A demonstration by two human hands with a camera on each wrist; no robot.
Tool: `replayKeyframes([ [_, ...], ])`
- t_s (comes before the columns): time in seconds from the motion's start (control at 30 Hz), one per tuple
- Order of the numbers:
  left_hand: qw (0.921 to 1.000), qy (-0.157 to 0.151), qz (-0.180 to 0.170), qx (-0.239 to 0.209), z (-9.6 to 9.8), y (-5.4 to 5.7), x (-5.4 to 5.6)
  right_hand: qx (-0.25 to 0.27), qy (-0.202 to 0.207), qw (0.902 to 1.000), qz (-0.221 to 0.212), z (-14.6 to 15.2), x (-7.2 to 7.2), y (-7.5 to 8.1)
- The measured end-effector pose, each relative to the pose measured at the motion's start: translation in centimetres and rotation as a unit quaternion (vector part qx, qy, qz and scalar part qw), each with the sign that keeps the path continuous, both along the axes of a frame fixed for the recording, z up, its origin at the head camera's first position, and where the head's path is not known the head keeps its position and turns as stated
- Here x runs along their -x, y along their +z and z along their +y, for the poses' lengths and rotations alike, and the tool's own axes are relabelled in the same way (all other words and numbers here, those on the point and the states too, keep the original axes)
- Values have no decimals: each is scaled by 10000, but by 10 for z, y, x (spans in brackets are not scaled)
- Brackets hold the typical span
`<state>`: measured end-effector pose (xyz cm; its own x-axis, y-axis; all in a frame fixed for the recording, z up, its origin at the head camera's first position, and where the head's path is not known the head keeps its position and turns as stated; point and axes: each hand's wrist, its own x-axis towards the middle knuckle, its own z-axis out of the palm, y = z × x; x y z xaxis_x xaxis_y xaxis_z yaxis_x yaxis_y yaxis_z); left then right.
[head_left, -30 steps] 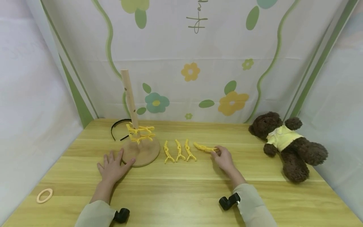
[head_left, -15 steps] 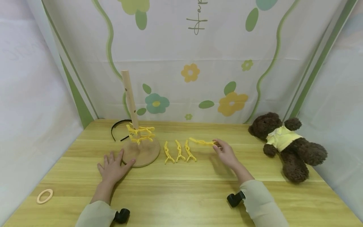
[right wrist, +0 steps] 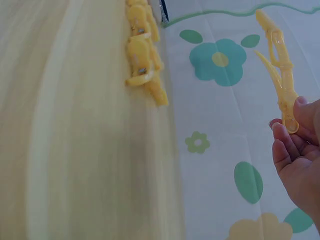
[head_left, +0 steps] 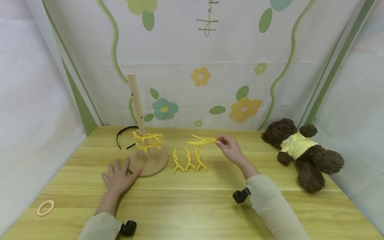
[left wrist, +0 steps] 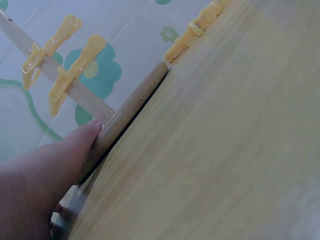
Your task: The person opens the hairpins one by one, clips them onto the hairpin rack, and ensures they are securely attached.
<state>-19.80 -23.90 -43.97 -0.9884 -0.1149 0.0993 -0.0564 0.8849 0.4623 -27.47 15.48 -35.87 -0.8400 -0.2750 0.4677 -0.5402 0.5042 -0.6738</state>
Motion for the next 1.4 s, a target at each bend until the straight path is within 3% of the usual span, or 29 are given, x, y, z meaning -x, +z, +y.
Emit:
replayKeyframes([
  [0.5,10000,2,76,22,-1,-1,2,419,384,9983,-127,-80,19,35],
  [0.83,10000,-8,85,-17,1,3,-2,361,691,9969,-140,-131,24,38],
  [1.4,9999,17,67,73,1,2,0,59,712,9960,-544,-183,21,51],
])
